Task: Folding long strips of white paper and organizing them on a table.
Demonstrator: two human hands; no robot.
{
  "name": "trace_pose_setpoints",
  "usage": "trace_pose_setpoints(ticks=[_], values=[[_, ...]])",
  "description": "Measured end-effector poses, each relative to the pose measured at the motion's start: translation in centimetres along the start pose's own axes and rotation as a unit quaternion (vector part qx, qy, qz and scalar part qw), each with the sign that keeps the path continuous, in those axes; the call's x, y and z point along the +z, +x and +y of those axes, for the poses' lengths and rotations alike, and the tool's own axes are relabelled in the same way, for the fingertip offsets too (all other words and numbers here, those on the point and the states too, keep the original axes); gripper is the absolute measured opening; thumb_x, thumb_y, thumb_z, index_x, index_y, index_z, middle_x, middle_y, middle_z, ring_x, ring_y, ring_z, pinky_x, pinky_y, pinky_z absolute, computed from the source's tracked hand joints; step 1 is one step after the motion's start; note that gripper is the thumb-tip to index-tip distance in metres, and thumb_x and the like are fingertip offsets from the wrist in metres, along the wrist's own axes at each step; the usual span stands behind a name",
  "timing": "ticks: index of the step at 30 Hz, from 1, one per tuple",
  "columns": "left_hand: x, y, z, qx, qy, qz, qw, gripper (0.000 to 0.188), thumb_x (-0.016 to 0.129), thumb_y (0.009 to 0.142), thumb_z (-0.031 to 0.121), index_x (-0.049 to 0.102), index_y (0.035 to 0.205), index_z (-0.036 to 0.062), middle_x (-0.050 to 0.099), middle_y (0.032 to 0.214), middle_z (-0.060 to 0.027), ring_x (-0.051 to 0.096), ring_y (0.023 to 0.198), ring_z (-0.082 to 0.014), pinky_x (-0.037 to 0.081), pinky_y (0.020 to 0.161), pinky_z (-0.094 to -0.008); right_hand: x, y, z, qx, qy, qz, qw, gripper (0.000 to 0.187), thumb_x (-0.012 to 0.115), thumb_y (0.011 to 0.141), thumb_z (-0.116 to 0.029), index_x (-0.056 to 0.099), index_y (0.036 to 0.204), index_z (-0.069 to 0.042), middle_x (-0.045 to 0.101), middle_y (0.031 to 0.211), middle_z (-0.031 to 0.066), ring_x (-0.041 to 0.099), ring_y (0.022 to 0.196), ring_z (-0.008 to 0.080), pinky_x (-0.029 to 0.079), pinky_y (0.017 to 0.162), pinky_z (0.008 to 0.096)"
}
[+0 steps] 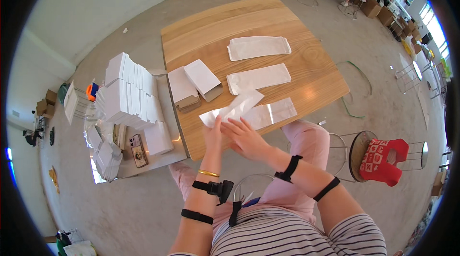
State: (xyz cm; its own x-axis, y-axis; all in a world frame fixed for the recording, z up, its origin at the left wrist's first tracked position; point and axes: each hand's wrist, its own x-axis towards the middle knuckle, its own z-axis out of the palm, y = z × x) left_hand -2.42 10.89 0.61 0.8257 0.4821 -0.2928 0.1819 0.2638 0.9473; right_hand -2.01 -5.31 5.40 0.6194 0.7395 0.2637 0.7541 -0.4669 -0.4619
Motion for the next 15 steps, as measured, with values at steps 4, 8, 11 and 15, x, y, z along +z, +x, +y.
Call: trace_pose_setpoints(ticks=[4, 8, 11, 15], values=[[-5.4, 0.3, -1.2, 0.027, 0.185, 0.052, 0.981, 0.046, 0.071, 0.089, 0.021, 0.057, 0.128, 0.0013, 0.067, 0.104, -0.0074, 0.064, 0.09, -0.0222, 0.05, 0.076, -0.0373, 0.2, -2.6, -1.0, 0.056, 0.134, 0.061, 0.988, 0.034, 0.063, 0.089, -0.017, 0.061, 0.122, -0.007, 0.051, 0.139, 0.0147, 0.041, 0.136, 0.0334, 0.031, 0.114, 0.0502], [-7.9, -0.9, 0.7, 0.114, 0.342, 0.07, 0.93, 0.048, 0.073, 0.086, 0.021, 0.056, 0.127, 0.0015, 0.065, 0.11, -0.0129, 0.062, 0.101, -0.0291, 0.048, 0.084, -0.0438, 0.2, -5.7, 1.7, 0.108, 0.106, 0.093, 0.984, 0.033, 0.065, 0.088, -0.015, 0.061, 0.12, -0.008, 0.054, 0.132, 0.0138, 0.046, 0.129, 0.0342, 0.037, 0.107, 0.0487], [-5.9, -3.3, 2.7, 0.22, 0.497, 0.124, 0.83, 0.053, 0.078, 0.079, 0.022, 0.055, 0.122, 0.0014, 0.057, 0.126, -0.0185, 0.052, 0.122, -0.036, 0.043, 0.099, -0.0476, -0.3, -7.7, 3.4, 0.171, 0.099, 0.12, 0.973, 0.03, 0.066, 0.086, -0.012, 0.063, 0.116, -0.009, 0.056, 0.127, 0.0126, 0.049, 0.122, 0.0332, 0.04, 0.101, 0.0467], [-4.3, -5.6, 0.7, 0.341, 0.557, -0.103, 0.75, 0.056, 0.077, 0.079, 0.022, 0.052, 0.127, 0.0056, 0.047, 0.139, -0.0178, 0.04, 0.135, -0.0377, 0.033, 0.11, -0.0493, -0.2, -7.3, 3.4, 0.204, 0.09, 0.138, 0.965, 0.027, 0.066, 0.085, -0.01, 0.065, 0.113, -0.01, 0.059, 0.121, 0.0097, 0.051, 0.117, 0.0319, 0.041, 0.097, 0.0452]])
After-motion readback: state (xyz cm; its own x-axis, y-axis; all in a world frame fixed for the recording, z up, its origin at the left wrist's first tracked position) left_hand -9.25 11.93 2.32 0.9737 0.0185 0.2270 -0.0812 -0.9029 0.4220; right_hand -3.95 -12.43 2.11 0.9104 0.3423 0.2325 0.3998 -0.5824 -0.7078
